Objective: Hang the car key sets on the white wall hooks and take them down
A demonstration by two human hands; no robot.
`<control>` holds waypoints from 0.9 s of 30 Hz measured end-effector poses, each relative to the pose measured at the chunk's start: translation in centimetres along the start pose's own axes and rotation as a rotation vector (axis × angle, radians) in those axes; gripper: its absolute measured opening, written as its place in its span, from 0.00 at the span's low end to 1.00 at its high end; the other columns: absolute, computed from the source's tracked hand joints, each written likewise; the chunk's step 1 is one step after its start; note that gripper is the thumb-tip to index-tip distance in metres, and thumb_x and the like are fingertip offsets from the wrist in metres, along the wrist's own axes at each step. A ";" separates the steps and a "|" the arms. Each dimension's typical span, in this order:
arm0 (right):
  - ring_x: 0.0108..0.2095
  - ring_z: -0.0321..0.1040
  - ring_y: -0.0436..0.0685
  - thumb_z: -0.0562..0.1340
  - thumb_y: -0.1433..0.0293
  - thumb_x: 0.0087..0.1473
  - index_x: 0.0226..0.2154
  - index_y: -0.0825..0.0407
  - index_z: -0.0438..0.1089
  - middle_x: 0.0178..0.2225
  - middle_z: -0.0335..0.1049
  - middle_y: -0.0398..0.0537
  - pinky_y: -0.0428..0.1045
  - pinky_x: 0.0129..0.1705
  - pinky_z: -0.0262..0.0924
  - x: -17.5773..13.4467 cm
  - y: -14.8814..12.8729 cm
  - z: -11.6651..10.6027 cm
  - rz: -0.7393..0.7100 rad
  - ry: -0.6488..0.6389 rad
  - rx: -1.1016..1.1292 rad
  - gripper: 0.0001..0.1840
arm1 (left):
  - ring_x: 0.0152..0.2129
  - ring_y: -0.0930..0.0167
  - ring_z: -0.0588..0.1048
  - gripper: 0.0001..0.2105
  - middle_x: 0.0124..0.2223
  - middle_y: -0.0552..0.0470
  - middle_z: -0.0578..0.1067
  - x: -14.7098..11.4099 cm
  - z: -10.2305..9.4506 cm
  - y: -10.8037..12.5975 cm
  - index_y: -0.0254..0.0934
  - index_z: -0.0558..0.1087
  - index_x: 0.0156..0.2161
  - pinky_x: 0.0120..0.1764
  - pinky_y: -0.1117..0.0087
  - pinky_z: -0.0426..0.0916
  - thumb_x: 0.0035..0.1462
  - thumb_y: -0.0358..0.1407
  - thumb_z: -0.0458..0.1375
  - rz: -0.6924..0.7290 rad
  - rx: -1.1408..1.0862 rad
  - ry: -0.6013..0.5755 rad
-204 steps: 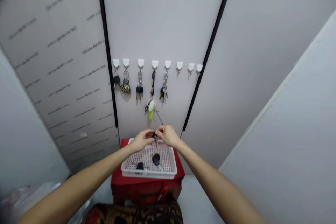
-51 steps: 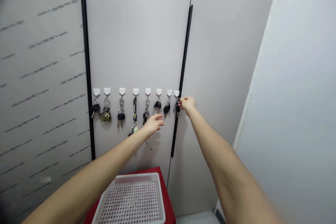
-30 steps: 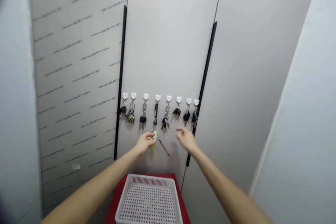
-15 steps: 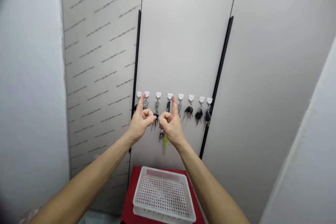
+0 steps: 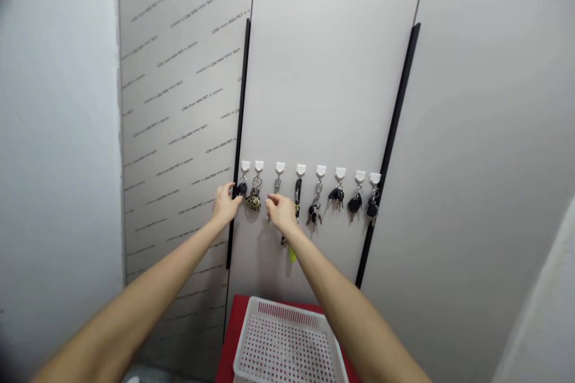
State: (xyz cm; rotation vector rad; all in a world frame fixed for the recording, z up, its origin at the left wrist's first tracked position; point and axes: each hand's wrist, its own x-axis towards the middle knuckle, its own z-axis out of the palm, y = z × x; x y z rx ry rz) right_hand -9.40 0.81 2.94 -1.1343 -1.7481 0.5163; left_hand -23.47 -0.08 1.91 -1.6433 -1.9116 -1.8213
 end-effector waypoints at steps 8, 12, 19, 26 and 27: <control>0.21 0.61 0.49 0.51 0.62 0.38 0.28 0.56 0.66 0.22 0.67 0.49 0.43 0.23 0.53 4.9 -0.9 3.9 0.114 0.057 -0.233 0.17 | 0.37 0.69 0.63 0.18 0.40 0.47 0.66 2.5 1.6 0.5 0.39 0.60 0.41 0.35 0.70 0.58 0.40 0.38 0.50 -0.048 0.246 -0.073; 0.24 0.62 0.50 0.53 0.63 0.36 0.21 0.54 0.67 0.22 0.67 0.49 0.43 0.25 0.52 5.7 -0.6 4.6 0.094 0.137 -0.309 0.13 | 0.33 0.69 0.66 0.13 0.36 0.48 0.69 3.2 1.7 0.3 0.38 0.65 0.36 0.31 0.71 0.59 0.41 0.37 0.49 -0.073 0.251 -0.110; 0.23 0.60 0.49 0.51 0.67 0.35 0.19 0.54 0.66 0.20 0.66 0.46 0.42 0.25 0.51 5.5 -2.0 3.9 -0.019 0.201 -0.292 0.11 | 0.28 0.72 0.67 0.11 0.31 0.51 0.71 4.8 -0.6 1.7 0.38 0.67 0.31 0.29 0.75 0.59 0.39 0.37 0.50 -0.046 0.101 -0.065; 0.19 0.56 0.46 0.50 0.67 0.35 0.20 0.56 0.64 0.18 0.63 0.43 0.41 0.22 0.49 5.1 -5.1 1.8 -0.154 0.255 -0.188 0.11 | 0.26 0.74 0.67 0.12 0.29 0.52 0.71 5.1 -1.5 2.7 0.35 0.68 0.31 0.28 0.76 0.59 0.37 0.36 0.51 0.039 -0.017 -0.072; 0.19 0.55 0.45 0.50 0.67 0.35 0.19 0.56 0.64 0.17 0.62 0.43 0.40 0.21 0.48 4.7 -5.1 1.4 -0.177 0.232 -0.182 0.11 | 0.25 0.74 0.67 0.12 0.28 0.52 0.71 4.6 -1.3 2.5 0.35 0.68 0.31 0.28 0.76 0.59 0.37 0.36 0.51 0.048 -0.041 -0.107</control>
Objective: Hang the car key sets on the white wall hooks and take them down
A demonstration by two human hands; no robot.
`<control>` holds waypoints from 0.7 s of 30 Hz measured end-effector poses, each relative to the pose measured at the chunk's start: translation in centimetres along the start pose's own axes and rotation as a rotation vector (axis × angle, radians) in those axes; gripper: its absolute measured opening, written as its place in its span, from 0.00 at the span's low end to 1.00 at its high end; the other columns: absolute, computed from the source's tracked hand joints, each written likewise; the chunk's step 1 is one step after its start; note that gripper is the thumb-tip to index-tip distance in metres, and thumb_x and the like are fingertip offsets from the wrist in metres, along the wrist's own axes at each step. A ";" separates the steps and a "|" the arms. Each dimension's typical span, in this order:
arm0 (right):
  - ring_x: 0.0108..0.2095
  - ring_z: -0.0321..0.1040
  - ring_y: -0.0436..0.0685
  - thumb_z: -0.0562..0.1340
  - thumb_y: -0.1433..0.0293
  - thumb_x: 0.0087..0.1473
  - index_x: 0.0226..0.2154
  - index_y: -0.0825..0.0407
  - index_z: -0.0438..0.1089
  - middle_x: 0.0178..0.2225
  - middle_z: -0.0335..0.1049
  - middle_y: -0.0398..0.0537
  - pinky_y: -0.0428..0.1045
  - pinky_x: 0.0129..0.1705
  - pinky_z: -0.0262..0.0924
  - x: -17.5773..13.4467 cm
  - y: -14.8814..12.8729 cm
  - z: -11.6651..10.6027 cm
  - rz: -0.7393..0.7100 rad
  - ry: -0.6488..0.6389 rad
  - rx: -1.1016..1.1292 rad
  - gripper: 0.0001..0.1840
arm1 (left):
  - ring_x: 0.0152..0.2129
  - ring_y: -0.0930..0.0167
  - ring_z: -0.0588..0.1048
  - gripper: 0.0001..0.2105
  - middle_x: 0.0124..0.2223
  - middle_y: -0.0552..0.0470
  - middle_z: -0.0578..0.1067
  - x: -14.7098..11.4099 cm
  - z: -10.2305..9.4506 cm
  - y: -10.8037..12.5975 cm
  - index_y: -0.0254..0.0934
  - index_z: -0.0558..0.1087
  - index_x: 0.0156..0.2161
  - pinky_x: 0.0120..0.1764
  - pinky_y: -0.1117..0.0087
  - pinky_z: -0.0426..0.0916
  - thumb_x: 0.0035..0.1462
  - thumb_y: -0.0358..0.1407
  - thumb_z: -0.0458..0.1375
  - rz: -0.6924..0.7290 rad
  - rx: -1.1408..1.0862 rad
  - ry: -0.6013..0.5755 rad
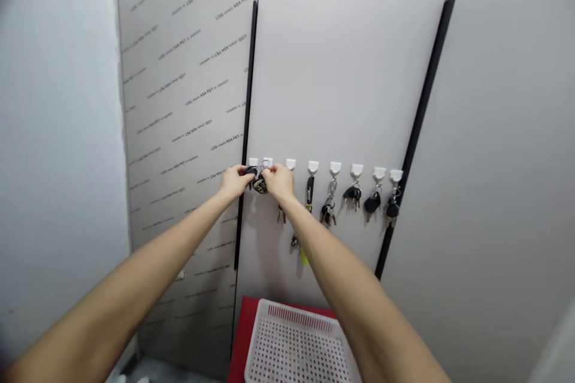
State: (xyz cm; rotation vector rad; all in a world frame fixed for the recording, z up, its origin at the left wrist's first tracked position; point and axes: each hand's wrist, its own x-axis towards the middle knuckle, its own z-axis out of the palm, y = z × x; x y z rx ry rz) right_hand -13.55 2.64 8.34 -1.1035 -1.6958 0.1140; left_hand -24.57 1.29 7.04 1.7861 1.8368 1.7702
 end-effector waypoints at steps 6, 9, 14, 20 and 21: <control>0.17 0.51 0.44 0.49 0.70 0.35 0.17 0.57 0.61 0.14 0.58 0.41 0.40 0.19 0.44 -7.4 4.9 -1.3 -0.064 -0.315 -0.081 0.08 | 0.25 0.76 0.66 0.11 0.29 0.51 0.71 -8.0 3.3 -2.9 0.32 0.67 0.31 0.29 0.77 0.59 0.38 0.32 0.51 -0.012 -0.060 -0.326; 0.16 0.49 0.44 0.49 0.71 0.35 0.16 0.57 0.60 0.14 0.56 0.41 0.40 0.18 0.42 -13.1 9.1 -1.2 0.042 -0.526 -0.142 0.08 | 0.27 0.74 0.67 0.11 0.31 0.50 0.71 -13.8 5.5 -4.9 0.33 0.67 0.31 0.30 0.76 0.60 0.38 0.31 0.50 -0.017 0.077 -0.532; 0.16 0.47 0.43 0.48 0.74 0.34 0.16 0.57 0.61 0.13 0.55 0.40 0.40 0.18 0.40 -20.2 14.5 -1.2 0.185 -0.721 -0.280 0.08 | 0.31 0.68 0.68 0.12 0.33 0.47 0.71 -20.4 7.9 -6.1 0.35 0.68 0.32 0.32 0.71 0.60 0.37 0.31 0.49 -0.036 0.367 -0.831; 0.18 0.47 0.43 0.48 0.76 0.30 0.17 0.56 0.63 0.15 0.57 0.40 0.40 0.19 0.38 -22.9 16.9 -2.0 0.231 -0.807 -0.370 0.09 | 0.32 0.64 0.68 0.13 0.34 0.43 0.71 -23.1 8.8 -5.4 0.33 0.69 0.32 0.32 0.68 0.62 0.37 0.30 0.49 0.002 0.563 -1.024; 0.18 0.48 0.44 0.48 0.76 0.30 0.18 0.56 0.63 0.16 0.58 0.40 0.40 0.19 0.38 -22.9 17.0 -2.0 0.233 -0.804 -0.374 0.10 | 0.32 0.64 0.68 0.13 0.34 0.42 0.70 -23.4 8.9 -5.5 0.33 0.69 0.32 0.33 0.67 0.61 0.36 0.30 0.49 0.015 0.582 -1.027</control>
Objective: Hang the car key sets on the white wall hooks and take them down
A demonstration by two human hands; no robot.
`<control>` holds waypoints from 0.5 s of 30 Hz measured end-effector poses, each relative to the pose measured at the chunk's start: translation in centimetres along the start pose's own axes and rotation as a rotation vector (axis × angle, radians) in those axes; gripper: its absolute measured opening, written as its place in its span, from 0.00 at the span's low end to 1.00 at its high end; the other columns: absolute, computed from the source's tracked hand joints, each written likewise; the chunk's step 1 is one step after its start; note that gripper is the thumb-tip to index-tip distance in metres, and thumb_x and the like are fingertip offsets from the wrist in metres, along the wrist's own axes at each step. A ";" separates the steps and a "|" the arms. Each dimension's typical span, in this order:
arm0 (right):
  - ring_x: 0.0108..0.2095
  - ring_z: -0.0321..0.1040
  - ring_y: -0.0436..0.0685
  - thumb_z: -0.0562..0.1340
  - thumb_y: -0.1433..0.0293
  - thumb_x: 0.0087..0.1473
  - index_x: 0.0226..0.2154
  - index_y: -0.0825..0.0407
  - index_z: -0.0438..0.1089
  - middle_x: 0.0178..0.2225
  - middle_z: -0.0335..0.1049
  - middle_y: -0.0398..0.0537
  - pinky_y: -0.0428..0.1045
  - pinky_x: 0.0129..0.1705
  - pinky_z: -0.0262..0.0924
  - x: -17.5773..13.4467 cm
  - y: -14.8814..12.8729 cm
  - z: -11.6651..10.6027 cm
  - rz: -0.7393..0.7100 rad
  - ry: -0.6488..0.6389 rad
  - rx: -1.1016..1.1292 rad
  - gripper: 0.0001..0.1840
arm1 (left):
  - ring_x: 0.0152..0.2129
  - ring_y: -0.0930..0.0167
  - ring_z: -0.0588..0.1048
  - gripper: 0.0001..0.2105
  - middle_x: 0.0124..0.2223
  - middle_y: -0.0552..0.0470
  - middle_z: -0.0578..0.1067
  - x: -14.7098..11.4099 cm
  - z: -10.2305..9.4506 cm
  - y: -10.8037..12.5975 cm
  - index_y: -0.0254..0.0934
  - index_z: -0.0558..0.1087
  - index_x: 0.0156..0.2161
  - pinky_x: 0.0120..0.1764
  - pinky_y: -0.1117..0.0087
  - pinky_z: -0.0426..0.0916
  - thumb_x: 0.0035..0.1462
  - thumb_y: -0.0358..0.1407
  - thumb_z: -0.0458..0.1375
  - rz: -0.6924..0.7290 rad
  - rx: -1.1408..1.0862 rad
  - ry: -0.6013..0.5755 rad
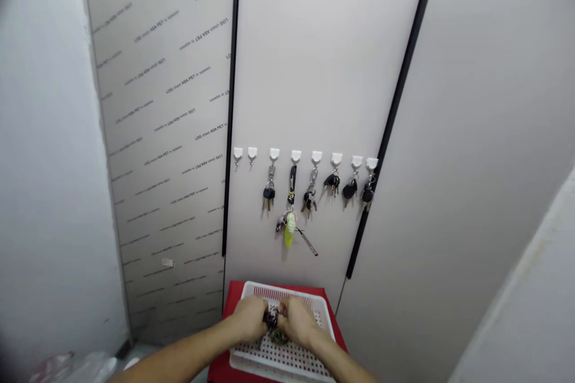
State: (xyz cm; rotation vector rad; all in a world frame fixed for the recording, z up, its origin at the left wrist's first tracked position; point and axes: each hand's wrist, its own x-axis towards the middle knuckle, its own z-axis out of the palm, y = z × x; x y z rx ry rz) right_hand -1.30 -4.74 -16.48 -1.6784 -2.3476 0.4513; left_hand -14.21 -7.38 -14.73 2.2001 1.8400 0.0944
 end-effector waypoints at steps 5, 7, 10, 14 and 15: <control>0.19 0.51 0.45 0.49 0.76 0.29 0.22 0.54 0.65 0.18 0.62 0.42 0.41 0.19 0.39 -0.1 -0.1 0.1 -0.010 0.007 -0.044 0.14 | 0.31 0.64 0.68 0.13 0.34 0.43 0.71 0.2 0.9 -0.4 0.34 0.69 0.31 0.33 0.68 0.61 0.36 0.28 0.51 -0.042 -0.013 0.002; 0.20 0.53 0.46 0.49 0.77 0.29 0.22 0.53 0.66 0.19 0.63 0.43 0.41 0.19 0.41 -0.3 -0.2 0.2 -0.033 0.005 -0.065 0.15 | 0.31 0.66 0.68 0.12 0.33 0.45 0.71 0.7 0.0 -0.7 0.36 0.69 0.31 0.33 0.69 0.61 0.36 0.29 0.51 -0.034 -0.058 0.032; 0.20 0.55 0.47 0.49 0.77 0.28 0.24 0.53 0.67 0.20 0.65 0.43 0.41 0.20 0.43 -0.4 -0.3 -0.2 -0.066 -0.033 -0.082 0.16 | 0.32 0.69 0.67 0.12 0.35 0.49 0.70 2.1 -3.4 -1.1 0.38 0.68 0.33 0.34 0.71 0.60 0.40 0.31 0.49 0.004 -0.143 0.220; 0.20 0.57 0.47 0.49 0.76 0.33 0.26 0.54 0.67 0.20 0.66 0.44 0.41 0.22 0.47 0.9 -1.6 -4.3 -0.173 0.050 0.016 0.15 | 0.32 0.73 0.66 0.12 0.35 0.49 0.69 4.5 -10.4 -1.1 0.35 0.65 0.35 0.34 0.74 0.59 0.43 0.34 0.47 0.007 -0.295 0.561; 0.21 0.58 0.47 0.48 0.75 0.36 0.25 0.55 0.67 0.21 0.66 0.45 0.41 0.23 0.48 1.6 -2.2 -6.1 -0.202 0.142 0.064 0.14 | 0.32 0.73 0.66 0.13 0.35 0.49 0.69 5.1 -12.2 -1.0 0.35 0.65 0.36 0.35 0.74 0.59 0.43 0.35 0.47 0.006 -0.327 0.648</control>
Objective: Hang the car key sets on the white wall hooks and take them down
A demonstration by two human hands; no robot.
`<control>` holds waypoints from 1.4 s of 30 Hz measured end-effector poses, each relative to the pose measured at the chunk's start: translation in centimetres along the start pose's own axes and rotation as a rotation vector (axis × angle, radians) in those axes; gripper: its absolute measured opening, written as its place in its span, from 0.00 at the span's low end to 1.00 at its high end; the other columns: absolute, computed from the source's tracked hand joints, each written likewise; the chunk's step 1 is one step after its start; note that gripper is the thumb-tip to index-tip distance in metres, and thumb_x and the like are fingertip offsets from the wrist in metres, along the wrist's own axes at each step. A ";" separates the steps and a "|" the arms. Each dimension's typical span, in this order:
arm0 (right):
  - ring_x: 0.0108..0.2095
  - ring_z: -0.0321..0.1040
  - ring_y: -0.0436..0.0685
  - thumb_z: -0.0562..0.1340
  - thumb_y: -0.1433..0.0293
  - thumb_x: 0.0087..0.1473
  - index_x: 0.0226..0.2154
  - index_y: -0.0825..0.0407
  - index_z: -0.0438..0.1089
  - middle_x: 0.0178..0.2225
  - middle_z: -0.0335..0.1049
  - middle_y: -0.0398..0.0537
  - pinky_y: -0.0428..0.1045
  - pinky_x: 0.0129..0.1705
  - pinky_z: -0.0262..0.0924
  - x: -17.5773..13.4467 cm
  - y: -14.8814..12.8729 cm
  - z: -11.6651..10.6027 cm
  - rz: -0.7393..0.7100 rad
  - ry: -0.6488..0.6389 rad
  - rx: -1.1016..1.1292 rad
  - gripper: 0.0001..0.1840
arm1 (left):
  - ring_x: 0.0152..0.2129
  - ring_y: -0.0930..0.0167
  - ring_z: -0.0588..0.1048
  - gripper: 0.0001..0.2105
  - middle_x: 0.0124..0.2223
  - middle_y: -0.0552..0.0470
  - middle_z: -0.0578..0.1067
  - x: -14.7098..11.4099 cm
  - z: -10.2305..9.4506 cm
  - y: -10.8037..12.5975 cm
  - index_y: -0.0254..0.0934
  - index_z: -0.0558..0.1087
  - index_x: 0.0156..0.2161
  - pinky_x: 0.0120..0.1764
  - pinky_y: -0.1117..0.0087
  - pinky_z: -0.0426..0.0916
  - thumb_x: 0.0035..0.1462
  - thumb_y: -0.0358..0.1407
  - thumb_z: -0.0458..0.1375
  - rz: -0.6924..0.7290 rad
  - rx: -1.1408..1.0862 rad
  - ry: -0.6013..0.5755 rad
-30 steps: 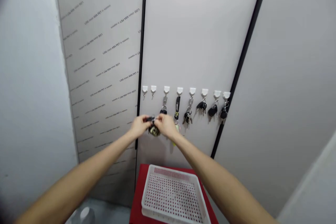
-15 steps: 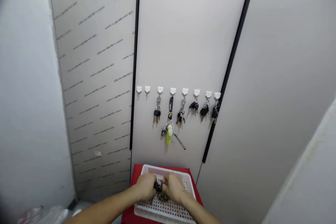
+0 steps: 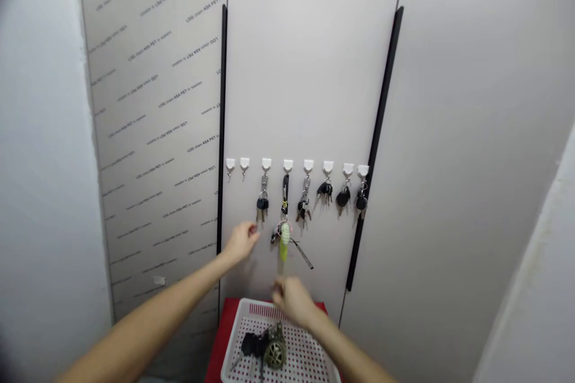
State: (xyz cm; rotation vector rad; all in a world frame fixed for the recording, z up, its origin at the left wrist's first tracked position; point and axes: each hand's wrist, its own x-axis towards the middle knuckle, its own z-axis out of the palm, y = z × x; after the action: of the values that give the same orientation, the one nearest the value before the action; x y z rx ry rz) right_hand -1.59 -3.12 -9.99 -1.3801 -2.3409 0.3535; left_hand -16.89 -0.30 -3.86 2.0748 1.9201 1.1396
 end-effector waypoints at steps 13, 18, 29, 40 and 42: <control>0.22 0.58 0.50 0.49 0.64 0.40 0.20 0.55 0.66 0.20 0.64 0.48 0.43 0.22 0.46 10.3 -3.7 -12.1 0.254 0.654 -0.089 0.14 | 0.27 0.70 0.68 0.11 0.29 0.48 0.71 8.1 -3.3 5.2 0.37 0.69 0.27 0.27 0.73 0.58 0.41 0.39 0.47 -0.168 -0.149 0.202; 0.18 0.55 0.47 0.49 0.64 0.40 0.17 0.55 0.63 0.16 0.61 0.44 0.42 0.21 0.45 9.8 -4.4 -13.9 0.124 0.766 -0.088 0.14 | 0.22 0.75 0.67 0.11 0.24 0.51 0.70 8.4 -6.4 6.1 0.34 0.69 0.23 0.24 0.76 0.57 0.41 0.37 0.46 -0.055 -0.287 0.312; 0.16 0.50 0.45 0.50 0.68 0.39 0.13 0.55 0.56 0.11 0.55 0.39 0.41 0.19 0.43 2.6 -3.7 -11.6 -0.038 0.421 -0.005 0.11 | 0.17 0.79 0.62 0.10 0.18 0.55 0.66 0.9 -0.9 4.7 0.30 0.67 0.21 0.21 0.79 0.55 0.40 0.35 0.47 0.061 -0.398 -0.039; 0.19 0.55 0.46 0.48 0.70 0.42 0.17 0.55 0.62 0.16 0.62 0.44 0.41 0.20 0.44 -4.1 2.2 -3.6 0.074 0.144 -0.156 0.11 | 0.22 0.76 0.66 0.11 0.25 0.52 0.70 -8.1 8.3 3.0 0.34 0.68 0.27 0.24 0.77 0.56 0.43 0.34 0.44 0.018 -0.112 -0.330; 0.21 0.58 0.48 0.48 0.71 0.41 0.19 0.54 0.63 0.19 0.65 0.46 0.42 0.21 0.44 -4.4 2.7 -3.2 0.091 0.104 -0.233 0.10 | 0.24 0.74 0.67 0.11 0.27 0.52 0.71 -8.6 8.9 2.9 0.36 0.68 0.27 0.25 0.76 0.57 0.43 0.34 0.44 0.027 -0.037 -0.336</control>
State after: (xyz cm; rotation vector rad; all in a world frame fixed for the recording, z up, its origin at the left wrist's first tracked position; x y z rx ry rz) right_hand 3.88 -5.65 -9.19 -1.5752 -2.2957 0.0330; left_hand -8.87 -4.93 -12.60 2.1161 1.7048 0.7632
